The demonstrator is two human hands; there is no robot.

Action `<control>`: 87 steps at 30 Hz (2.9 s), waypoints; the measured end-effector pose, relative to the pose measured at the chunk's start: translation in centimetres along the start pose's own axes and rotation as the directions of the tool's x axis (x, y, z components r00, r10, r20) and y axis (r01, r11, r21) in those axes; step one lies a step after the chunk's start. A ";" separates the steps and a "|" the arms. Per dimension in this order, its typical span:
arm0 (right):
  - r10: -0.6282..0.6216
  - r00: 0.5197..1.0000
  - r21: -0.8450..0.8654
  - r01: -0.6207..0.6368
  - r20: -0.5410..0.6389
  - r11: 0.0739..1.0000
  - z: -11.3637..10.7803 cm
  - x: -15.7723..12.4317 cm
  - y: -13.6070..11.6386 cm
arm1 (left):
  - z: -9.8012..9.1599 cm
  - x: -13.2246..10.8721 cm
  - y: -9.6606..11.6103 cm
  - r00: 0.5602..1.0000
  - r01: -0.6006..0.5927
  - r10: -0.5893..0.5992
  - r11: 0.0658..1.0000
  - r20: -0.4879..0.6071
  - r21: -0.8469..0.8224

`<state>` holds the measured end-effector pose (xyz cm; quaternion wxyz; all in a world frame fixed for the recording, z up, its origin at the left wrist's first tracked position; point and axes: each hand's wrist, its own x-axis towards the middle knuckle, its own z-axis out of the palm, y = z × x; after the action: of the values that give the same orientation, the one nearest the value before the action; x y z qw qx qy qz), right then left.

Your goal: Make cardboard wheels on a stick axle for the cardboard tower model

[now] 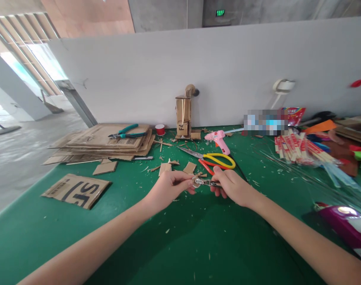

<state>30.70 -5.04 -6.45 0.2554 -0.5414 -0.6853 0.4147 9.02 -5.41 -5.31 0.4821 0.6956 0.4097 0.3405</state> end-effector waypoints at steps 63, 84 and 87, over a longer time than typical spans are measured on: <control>-0.770 0.623 -0.665 0.520 -0.134 0.537 -0.2 -0.3 0.8 | -0.3 -1.4 1.1 0.909 -0.403 0.400 0.767 0.119 0.498; -0.814 0.570 -0.835 0.499 0.115 0.231 2.8 -0.4 -0.1 | 2.4 -2.1 2.0 0.973 -0.207 0.037 0.583 0.229 0.786; -0.814 0.566 -0.838 0.502 0.132 0.213 3.0 -0.4 -0.2 | 2.3 -2.1 2.4 0.978 -0.184 0.020 0.553 0.207 0.813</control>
<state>28.30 -6.35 -7.84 0.2457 -0.3015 -0.8994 -0.1995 10.72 -8.65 -3.86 0.1124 0.8895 0.4367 0.0736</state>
